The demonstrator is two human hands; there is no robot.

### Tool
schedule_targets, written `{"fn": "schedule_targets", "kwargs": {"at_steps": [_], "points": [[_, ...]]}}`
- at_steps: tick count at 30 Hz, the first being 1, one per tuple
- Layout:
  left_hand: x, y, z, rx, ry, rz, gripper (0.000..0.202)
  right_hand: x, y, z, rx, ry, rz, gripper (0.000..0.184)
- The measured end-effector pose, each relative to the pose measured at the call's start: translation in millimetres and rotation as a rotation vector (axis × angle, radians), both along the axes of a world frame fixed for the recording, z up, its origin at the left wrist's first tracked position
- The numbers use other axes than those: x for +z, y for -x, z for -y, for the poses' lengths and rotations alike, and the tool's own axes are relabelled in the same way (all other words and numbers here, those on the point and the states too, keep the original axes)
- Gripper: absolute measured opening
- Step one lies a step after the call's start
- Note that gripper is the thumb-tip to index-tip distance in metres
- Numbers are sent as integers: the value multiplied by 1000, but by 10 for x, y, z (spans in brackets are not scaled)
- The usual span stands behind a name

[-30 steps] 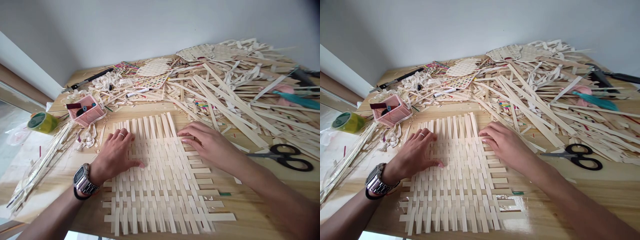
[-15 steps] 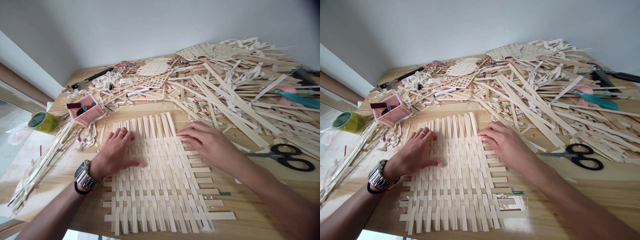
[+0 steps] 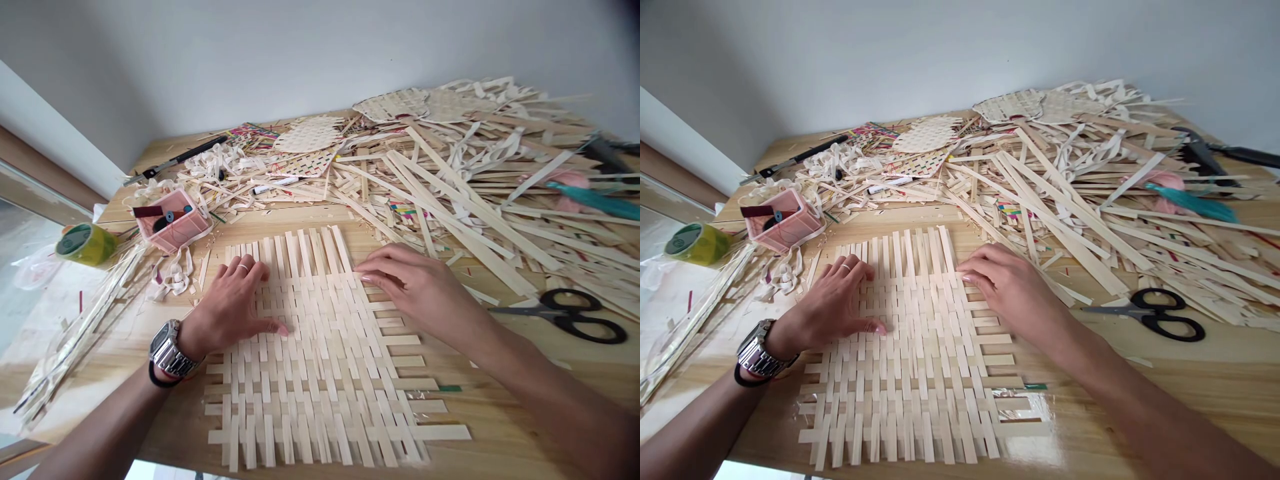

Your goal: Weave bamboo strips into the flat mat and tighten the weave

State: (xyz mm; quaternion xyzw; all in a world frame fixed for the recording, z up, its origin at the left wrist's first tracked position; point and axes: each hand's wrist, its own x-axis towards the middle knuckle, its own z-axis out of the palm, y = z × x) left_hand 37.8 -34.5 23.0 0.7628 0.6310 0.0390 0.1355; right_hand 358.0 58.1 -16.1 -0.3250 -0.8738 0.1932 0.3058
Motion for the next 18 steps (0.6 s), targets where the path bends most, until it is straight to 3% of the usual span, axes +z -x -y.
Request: {"fn": "schedule_targets", "kwargs": {"at_steps": [10,18], "points": [[0,-44,38,40,-23,30,80,16,-8,13,-8,25,91,12],[7,-73,74,57,-23,20,77,-12,-11,28,-22,7,151,19]]}}
